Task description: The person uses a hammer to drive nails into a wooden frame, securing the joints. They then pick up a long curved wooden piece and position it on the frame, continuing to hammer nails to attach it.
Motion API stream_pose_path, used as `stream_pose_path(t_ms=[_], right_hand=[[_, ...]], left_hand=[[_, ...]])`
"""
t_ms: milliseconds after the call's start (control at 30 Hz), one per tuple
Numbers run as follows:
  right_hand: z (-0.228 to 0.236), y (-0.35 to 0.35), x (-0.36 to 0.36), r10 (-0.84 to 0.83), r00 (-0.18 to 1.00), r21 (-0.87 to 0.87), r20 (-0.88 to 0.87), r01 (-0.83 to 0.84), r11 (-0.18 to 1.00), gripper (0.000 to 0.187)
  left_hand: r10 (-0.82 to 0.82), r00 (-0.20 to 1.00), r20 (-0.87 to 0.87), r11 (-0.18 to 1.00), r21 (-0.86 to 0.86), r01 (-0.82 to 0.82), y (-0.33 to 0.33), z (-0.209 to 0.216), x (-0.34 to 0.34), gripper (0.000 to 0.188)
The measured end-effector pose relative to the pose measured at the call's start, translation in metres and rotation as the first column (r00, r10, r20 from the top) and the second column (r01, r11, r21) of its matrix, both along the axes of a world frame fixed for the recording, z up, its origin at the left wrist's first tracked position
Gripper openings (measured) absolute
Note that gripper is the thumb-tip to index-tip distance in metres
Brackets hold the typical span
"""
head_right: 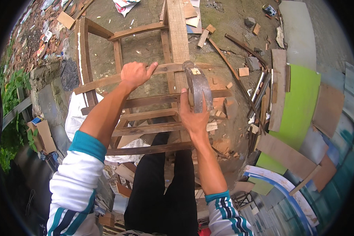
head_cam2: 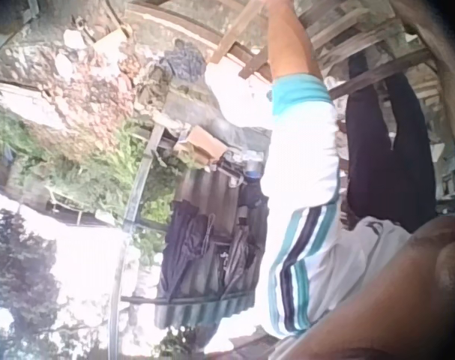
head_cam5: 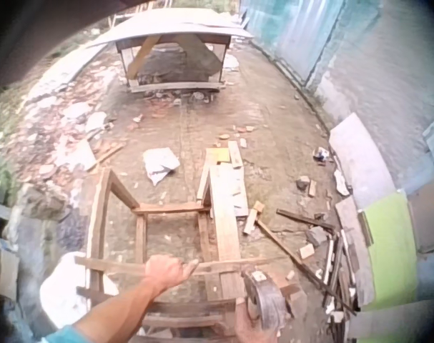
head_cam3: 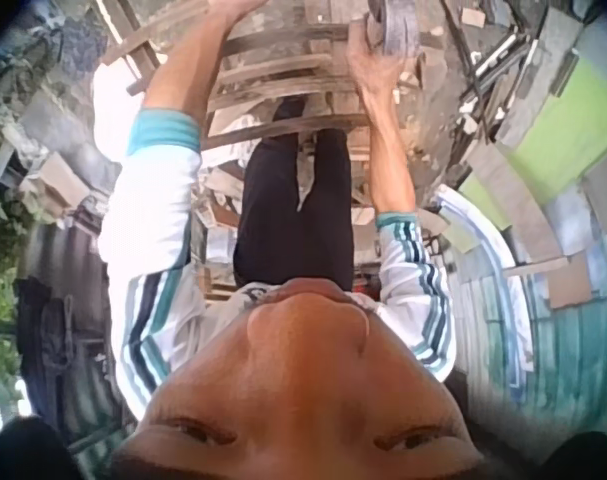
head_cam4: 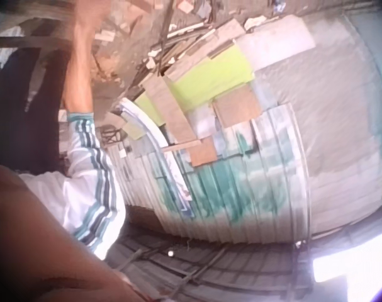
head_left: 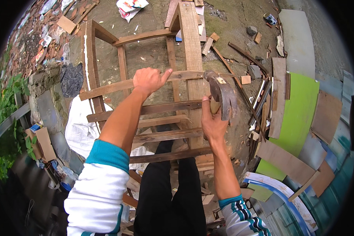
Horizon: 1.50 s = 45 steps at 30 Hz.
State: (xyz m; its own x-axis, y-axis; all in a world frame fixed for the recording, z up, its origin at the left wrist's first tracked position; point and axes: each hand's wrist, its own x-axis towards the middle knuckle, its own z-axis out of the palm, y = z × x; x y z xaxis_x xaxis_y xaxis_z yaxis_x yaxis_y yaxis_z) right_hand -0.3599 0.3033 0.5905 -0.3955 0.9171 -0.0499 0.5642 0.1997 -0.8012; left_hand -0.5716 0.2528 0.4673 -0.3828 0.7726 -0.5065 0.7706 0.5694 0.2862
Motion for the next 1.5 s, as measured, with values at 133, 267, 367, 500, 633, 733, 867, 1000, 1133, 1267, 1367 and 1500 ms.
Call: stream_pose_path(t_ms=[133, 267, 367, 500, 633, 733, 867, 1000, 1133, 1267, 1367, 1500], right_hand=[[-0.02, 0.002, 0.003, -0.058, 0.997, 0.017, -0.055, 0.059, 0.998, 0.029], [-0.021, 0.012, -0.004, -0.035, 0.976, -0.194, 0.215, 0.078, 0.978, 0.034], [-0.007, 0.009, -0.004, -0.084, 0.994, -0.145, 0.073, 0.093, 0.985, 0.03], [-0.013, -0.002, 0.008, -0.165, 0.986, -0.183, -0.024, 0.157, 0.97, 0.024], [-0.048, 0.008, 0.011, -0.09, 0.975, -0.132, 0.203, 0.118, 0.984, 0.028], [-0.022, 0.024, -0.012, -0.1, 0.938, -0.332, 0.332, 0.215, 0.918, 0.034], [-0.037, 0.008, 0.011, -0.106, 0.994, -0.062, -0.002, 0.106, 0.992, 0.028], [-0.045, -0.007, 0.017, -0.086, 0.995, -0.072, 0.055, 0.09, 0.993, 0.019], [-0.063, -0.014, 0.035, -0.05, 0.999, 0.004, 0.02, 0.05, 0.999, 0.018], [-0.079, -0.004, 0.034, 0.005, 1.0, 0.108, 0.029, -0.008, 0.994, 0.017], [-0.081, 0.01, 0.038, 0.054, 0.989, -0.017, 0.135, -0.052, 0.998, 0.015], [-0.089, 0.03, 0.077, 0.215, 0.961, 0.135, 0.174, -0.24, 0.961, 0.012]], left_hand=[[-0.002, 1.0, 0.002, 1.0, -0.025, 0.002, 0.002, 0.0, 0.0, 0.085], [-0.001, 1.0, -0.001, 1.0, -0.02, 0.001, 0.001, -0.004, 0.0, 0.085], [-0.001, 1.0, 0.005, 0.998, -0.064, 0.001, 0.003, -0.001, -0.001, 0.085], [0.028, 0.999, 0.031, 0.999, -0.023, -0.027, -0.001, 0.001, -0.001, 0.082], [0.023, 1.0, 0.009, 1.0, 0.018, -0.023, 0.002, -0.004, 0.005, 0.082], [0.027, 1.0, 0.003, 0.999, -0.026, -0.027, 0.002, 0.0, -0.004, 0.081], [0.012, 1.0, 0.017, 0.998, -0.055, -0.011, 0.004, 0.002, -0.002, 0.08], [0.019, 1.0, 0.006, 0.999, 0.04, -0.019, -0.002, -0.007, 0.0, 0.08], [0.004, 1.0, 0.01, 1.0, -0.022, -0.004, 0.001, -0.001, -0.001, 0.079], [0.007, 1.0, 0.003, 1.0, -0.007, -0.006, 0.0, -0.003, 0.001, 0.077], [-0.003, 1.0, -0.007, 1.0, 0.013, 0.003, -0.001, -0.008, 0.001, 0.077], [0.009, 1.0, -0.007, 0.999, -0.034, -0.009, 0.001, -0.003, 0.002, 0.081]])
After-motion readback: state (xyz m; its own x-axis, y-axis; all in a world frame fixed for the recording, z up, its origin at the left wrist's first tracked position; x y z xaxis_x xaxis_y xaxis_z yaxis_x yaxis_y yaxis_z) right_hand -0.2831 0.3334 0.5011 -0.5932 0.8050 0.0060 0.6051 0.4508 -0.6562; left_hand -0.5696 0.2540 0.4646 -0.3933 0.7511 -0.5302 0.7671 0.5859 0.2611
